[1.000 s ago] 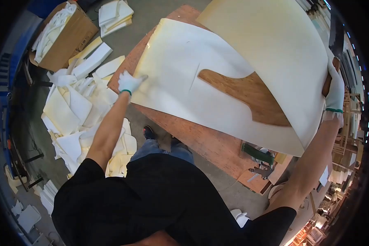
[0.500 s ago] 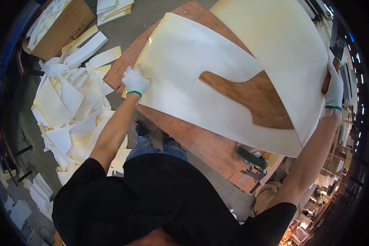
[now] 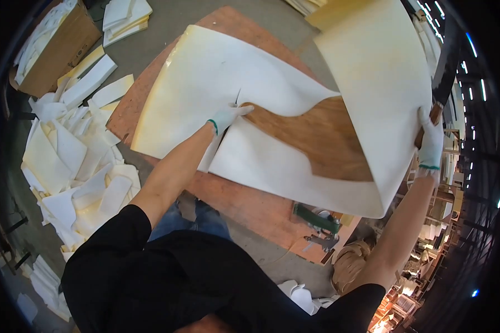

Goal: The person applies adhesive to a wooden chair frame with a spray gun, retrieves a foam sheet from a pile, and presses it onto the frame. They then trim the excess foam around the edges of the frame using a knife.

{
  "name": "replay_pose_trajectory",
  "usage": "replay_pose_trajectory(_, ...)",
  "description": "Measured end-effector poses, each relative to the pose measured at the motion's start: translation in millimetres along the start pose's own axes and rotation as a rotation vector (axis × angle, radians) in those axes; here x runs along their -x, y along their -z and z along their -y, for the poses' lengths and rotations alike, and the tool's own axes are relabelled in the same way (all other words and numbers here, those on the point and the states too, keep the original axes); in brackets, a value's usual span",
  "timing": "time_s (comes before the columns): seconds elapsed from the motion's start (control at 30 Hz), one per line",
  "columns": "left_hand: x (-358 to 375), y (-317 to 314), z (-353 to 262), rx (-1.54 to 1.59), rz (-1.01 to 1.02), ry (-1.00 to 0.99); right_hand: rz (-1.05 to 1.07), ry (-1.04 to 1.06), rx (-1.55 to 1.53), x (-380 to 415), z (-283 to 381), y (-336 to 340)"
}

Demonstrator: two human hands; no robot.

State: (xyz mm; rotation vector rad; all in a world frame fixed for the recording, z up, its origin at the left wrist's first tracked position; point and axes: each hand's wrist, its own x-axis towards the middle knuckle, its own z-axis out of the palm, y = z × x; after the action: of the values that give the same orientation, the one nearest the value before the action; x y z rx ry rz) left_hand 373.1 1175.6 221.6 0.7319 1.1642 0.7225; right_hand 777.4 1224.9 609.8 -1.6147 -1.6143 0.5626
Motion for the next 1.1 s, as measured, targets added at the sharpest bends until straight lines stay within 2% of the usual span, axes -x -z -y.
replay_pose_trajectory(0.07,-1.6,-9.2,-4.0,-0.012,-0.045,-0.037,-0.028,0.017,-0.031,10.0,-17.6,12.6)
replay_pose_trajectory(0.17,-2.8,-16.2,3.6,-0.002,-0.109,-0.089,-0.133,-0.077,-0.103,22.9,-46.1,40.7)
replay_pose_trajectory(0.23,1.1,-18.1,-2.2,0.183,0.020,-0.132,-0.110,0.049,-0.159,41.6,-50.9,53.1)
replay_pose_trajectory(0.27,2.4,-18.3,-5.7,0.170,0.023,-0.136,-0.147,0.000,-0.201,45.3,-61.7,68.9)
replay_pose_trajectory(0.33,50.7,-18.0,-50.9,0.138,-0.035,-0.393,-0.206,-0.065,-0.283,51.6,-75.2,97.1)
replay_pose_trajectory(0.37,64.0,-13.4,-64.9,0.120,-0.033,-0.382,-0.208,-0.081,-0.319,49.4,-95.9,122.3)
replay_pose_trajectory(0.43,75.9,-1.5,-94.9,-0.348,-0.329,-0.542,-0.286,-0.048,-0.412,60.4,-100.5,123.6)
replay_pose_trajectory(0.5,79.4,38.4,-113.8,-1.273,-0.527,-1.245,-0.360,-0.059,-0.461,70.5,-103.7,119.7)
replay_pose_trajectory(0.53,102.3,40.0,-143.4,-1.017,-0.480,-1.180,-0.374,0.065,-0.229,80.8,-109.6,108.5)
replay_pose_trajectory(0.6,169.9,30.1,-211.8,-0.567,-0.440,-0.941,-0.434,0.076,-0.296,97.3,-90.6,52.9)
replay_pose_trajectory(0.63,189.4,29.2,-230.5,-0.609,-0.568,-1.000,-0.479,-0.023,-0.607,100.5,-75.1,23.3)
replay_pose_trajectory(0.7,224.5,29.9,-271.5,-0.759,-0.672,-1.076,-0.470,-0.130,-0.728,100.1,-118.4,-5.7)
replay_pose_trajectory(0.73,239.6,24.6,-288.3,-0.796,-0.700,-1.057,-0.367,-0.094,-0.804,95.7,-163.7,-16.5)
replay_pose_trajectory(0.8,253.8,23.4,-316.9,-0.979,-0.711,-1.150,-0.284,0.115,-0.389,71.7,-287.2,-57.9)
replay_pose_trajectory(0.83,257.9,20.0,-329.3,-1.097,-0.741,-1.185,-0.287,0.228,-0.062,81.6,-271.1,-77.7)
replay_pose_trajectory(0.9,260.6,1.8,-340.5,-1.270,-0.737,-1.174,-0.435,0.437,0.635,101.9,-234.0,-118.6)
replay_pose_trajectory(0.93,260.0,-9.8,-339.8,-1.414,-0.728,-1.167,-0.454,0.097,-0.071,116.0,-186.6,-114.1)
replay_pose_trajectory(1.0,261.6,-38.2,-324.2,-1.490,-0.643,-1.193,-0.478,-0.195,-0.732,129.8,-174.4,-105.2)
replay_pose_trajectory(1.1,269.3,-69.5,-322.7,-1.640,-0.507,-1.251,-0.542,-0.200,-0.553,160.6,-151.5,-68.2)
